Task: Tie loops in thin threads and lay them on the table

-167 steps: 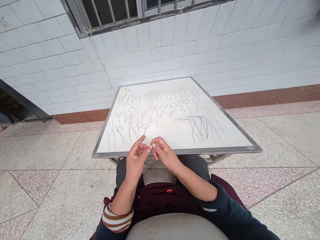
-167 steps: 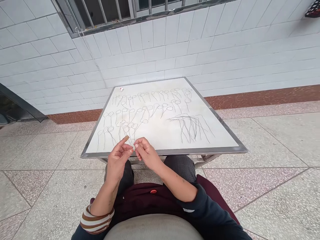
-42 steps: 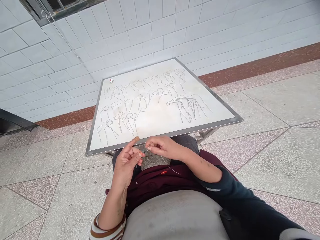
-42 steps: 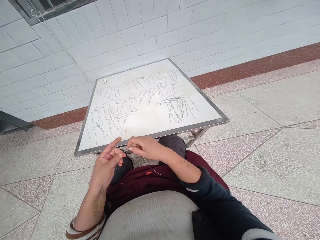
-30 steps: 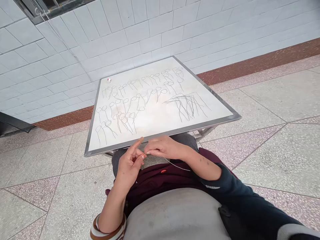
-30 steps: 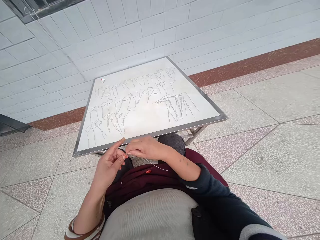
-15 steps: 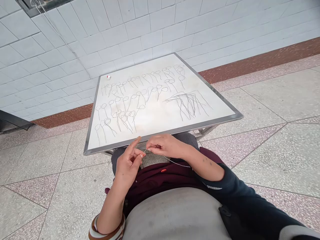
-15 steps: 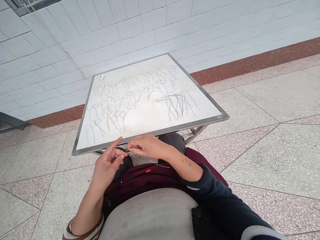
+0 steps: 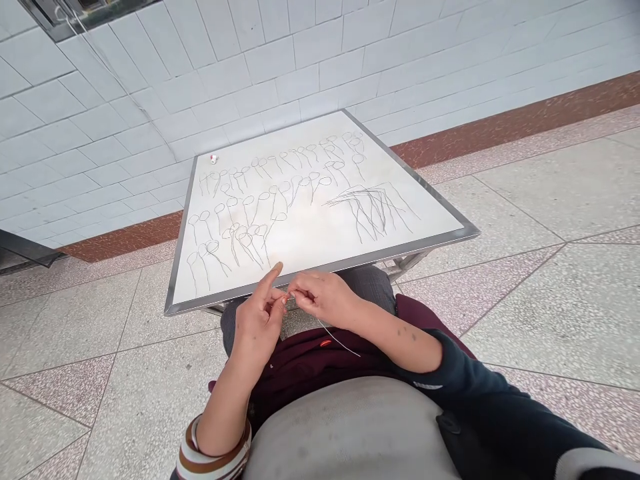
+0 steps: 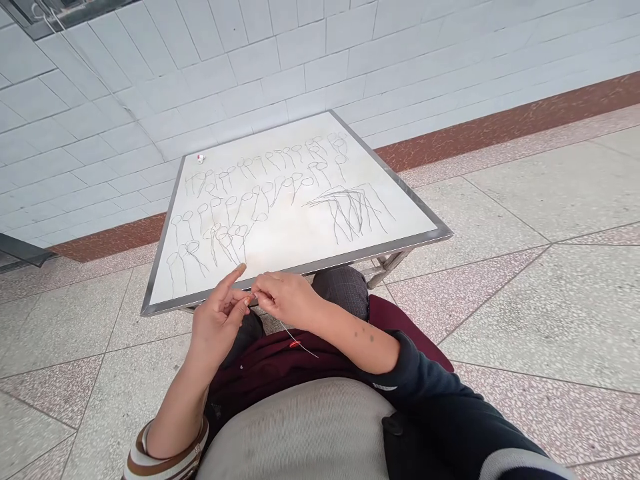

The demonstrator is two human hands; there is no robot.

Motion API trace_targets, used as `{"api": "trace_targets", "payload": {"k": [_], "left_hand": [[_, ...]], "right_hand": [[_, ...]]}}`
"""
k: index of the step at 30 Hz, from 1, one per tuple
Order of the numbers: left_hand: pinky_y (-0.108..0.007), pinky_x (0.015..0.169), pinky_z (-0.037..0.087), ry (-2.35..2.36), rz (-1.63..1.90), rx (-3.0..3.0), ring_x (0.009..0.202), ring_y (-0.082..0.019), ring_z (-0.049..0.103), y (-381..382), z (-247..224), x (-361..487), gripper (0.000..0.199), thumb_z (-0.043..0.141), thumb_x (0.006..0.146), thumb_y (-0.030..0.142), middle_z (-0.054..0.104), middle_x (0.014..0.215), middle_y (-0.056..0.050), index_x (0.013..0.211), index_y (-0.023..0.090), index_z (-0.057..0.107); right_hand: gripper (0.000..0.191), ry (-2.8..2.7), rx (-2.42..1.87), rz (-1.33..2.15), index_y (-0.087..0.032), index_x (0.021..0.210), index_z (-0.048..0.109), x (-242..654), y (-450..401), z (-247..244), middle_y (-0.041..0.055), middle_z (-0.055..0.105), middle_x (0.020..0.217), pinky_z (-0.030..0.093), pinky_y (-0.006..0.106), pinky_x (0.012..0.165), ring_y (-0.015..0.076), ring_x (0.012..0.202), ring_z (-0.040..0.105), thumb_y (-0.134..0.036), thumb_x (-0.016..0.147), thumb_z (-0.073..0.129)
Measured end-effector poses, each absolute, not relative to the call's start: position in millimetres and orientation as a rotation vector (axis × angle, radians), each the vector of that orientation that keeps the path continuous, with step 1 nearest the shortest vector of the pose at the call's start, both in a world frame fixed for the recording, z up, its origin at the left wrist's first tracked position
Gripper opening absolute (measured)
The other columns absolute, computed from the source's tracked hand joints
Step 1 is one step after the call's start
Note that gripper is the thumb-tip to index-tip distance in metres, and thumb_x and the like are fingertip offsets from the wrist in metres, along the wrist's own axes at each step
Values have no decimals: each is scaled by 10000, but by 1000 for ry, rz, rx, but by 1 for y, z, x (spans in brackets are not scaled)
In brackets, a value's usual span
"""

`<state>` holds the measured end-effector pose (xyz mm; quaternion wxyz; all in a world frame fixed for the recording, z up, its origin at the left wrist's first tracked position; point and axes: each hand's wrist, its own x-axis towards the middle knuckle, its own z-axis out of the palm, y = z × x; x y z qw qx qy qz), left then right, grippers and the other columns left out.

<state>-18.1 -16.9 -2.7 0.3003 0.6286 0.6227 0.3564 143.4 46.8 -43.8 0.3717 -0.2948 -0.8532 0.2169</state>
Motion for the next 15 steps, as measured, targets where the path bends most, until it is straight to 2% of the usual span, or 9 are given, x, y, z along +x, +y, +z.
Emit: {"api": "trace_targets", "payload": {"k": [5,8,11,15], "left_hand": [[-241,693,457,1660,956,1672,630,-104,534,-14,-4,-12,527,534,863,209,608,746,44,1374,326,482],[-234,659,464,1621,1009,1580,622,-106,529,-13,-8,-10,515,557,856,239,607,735,47,1361,314,493],[-225,620,472,1593,1071,1486,650,-115,550,-13,-8,-12,538,575,849,257,637,773,31,1375,293,471],[-218,609,473,1592,1108,1453,645,-109,538,-13,-4,-14,556,571,853,242,649,803,21,1393,289,445]], "right_hand": [[125,-2121,-830,431,-183,808,553,137,43,-55,14,603,724,349,237,599,134,668,515,-105,853,466],[119,-2095,-815,555,-184,834,563,138,45,-56,23,614,766,374,250,635,138,701,528,-129,877,467],[39,-1929,-796,1012,-194,886,560,139,48,-53,-10,585,741,392,243,614,113,632,508,-217,884,529],[219,-1481,-666,1716,-190,891,517,137,48,-49,-48,531,681,432,241,596,92,576,496,-390,858,601]]}}
